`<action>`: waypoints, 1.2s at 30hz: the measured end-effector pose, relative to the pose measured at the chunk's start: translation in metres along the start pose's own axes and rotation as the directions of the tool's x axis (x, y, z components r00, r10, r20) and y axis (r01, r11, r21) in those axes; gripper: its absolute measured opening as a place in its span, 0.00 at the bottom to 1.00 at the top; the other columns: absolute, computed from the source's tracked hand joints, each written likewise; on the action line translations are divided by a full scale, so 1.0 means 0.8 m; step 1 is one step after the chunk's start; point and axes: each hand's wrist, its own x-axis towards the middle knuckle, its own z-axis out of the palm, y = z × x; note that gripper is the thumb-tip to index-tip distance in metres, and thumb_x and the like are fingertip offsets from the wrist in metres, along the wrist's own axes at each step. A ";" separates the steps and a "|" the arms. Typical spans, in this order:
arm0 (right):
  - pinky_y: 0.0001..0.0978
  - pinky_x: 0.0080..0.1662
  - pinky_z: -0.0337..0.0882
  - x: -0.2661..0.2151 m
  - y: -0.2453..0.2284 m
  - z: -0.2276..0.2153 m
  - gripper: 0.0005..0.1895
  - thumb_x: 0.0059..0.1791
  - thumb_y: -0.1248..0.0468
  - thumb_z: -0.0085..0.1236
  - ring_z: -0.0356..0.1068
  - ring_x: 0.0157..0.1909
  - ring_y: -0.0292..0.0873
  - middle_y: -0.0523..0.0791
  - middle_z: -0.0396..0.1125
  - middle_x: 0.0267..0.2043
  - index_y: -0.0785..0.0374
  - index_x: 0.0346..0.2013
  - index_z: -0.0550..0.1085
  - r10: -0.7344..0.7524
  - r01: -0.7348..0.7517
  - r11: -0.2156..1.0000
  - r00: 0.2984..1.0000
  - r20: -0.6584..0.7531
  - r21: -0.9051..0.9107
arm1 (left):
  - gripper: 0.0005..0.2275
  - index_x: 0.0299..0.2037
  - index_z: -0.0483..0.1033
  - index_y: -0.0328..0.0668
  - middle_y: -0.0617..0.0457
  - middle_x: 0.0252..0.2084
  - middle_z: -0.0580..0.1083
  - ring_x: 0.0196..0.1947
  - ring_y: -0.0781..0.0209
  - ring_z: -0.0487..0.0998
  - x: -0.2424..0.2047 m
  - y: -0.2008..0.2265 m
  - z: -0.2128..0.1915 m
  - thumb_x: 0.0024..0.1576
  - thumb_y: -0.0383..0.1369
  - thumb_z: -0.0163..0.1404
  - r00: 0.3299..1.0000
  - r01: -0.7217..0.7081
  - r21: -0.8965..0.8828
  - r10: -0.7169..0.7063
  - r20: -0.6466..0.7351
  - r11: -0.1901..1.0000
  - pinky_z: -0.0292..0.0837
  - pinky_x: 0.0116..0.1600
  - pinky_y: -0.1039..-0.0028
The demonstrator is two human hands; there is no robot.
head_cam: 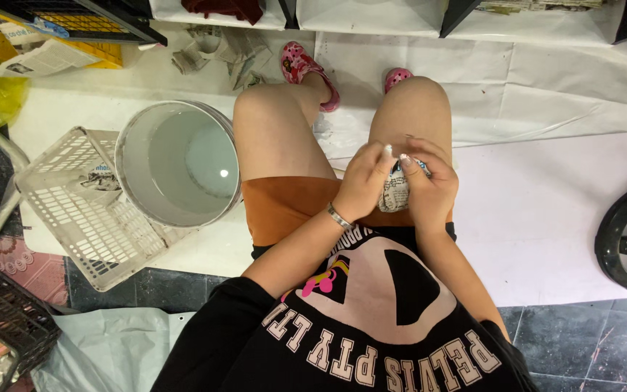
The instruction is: The person sits on the floor and wraps small ceramic items, including a white bowl and a small cup, in newspaper. They fold the paper around each item and place the wrapped bundles on a nearby shelf.
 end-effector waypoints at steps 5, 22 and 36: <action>0.28 0.42 0.73 0.006 0.015 -0.001 0.12 0.57 0.63 0.58 0.71 0.36 0.37 0.48 0.74 0.37 0.74 0.43 0.77 0.486 -0.371 0.738 0.872 -0.063 0.563 | 0.24 0.72 0.58 0.35 0.42 0.72 0.62 0.74 0.51 0.60 -0.001 -0.004 -0.009 0.71 0.43 0.31 1.000 0.019 -0.740 -0.003 0.023 0.672 0.54 0.77 0.66; 0.26 0.45 0.70 0.017 -0.007 0.034 0.14 0.61 0.61 0.50 0.66 0.41 0.32 0.44 0.71 0.41 0.72 0.46 0.74 0.267 -0.192 0.957 0.878 -0.397 0.218 | 0.21 0.66 0.70 0.39 0.41 0.50 0.79 0.46 0.53 0.84 -0.023 0.055 0.008 0.62 0.34 0.55 0.967 -0.137 0.026 0.140 -0.211 0.990 0.78 0.50 0.70; 0.25 0.47 0.71 0.019 -0.013 0.040 0.11 0.59 0.64 0.55 0.68 0.44 0.32 0.43 0.72 0.43 0.72 0.47 0.76 0.273 -0.252 0.959 0.942 -0.194 0.128 | 0.13 0.58 0.78 0.44 0.44 0.36 0.80 0.33 0.52 0.82 -0.011 0.024 0.008 0.65 0.33 0.51 0.934 -0.063 0.241 0.142 -0.329 0.969 0.76 0.41 0.68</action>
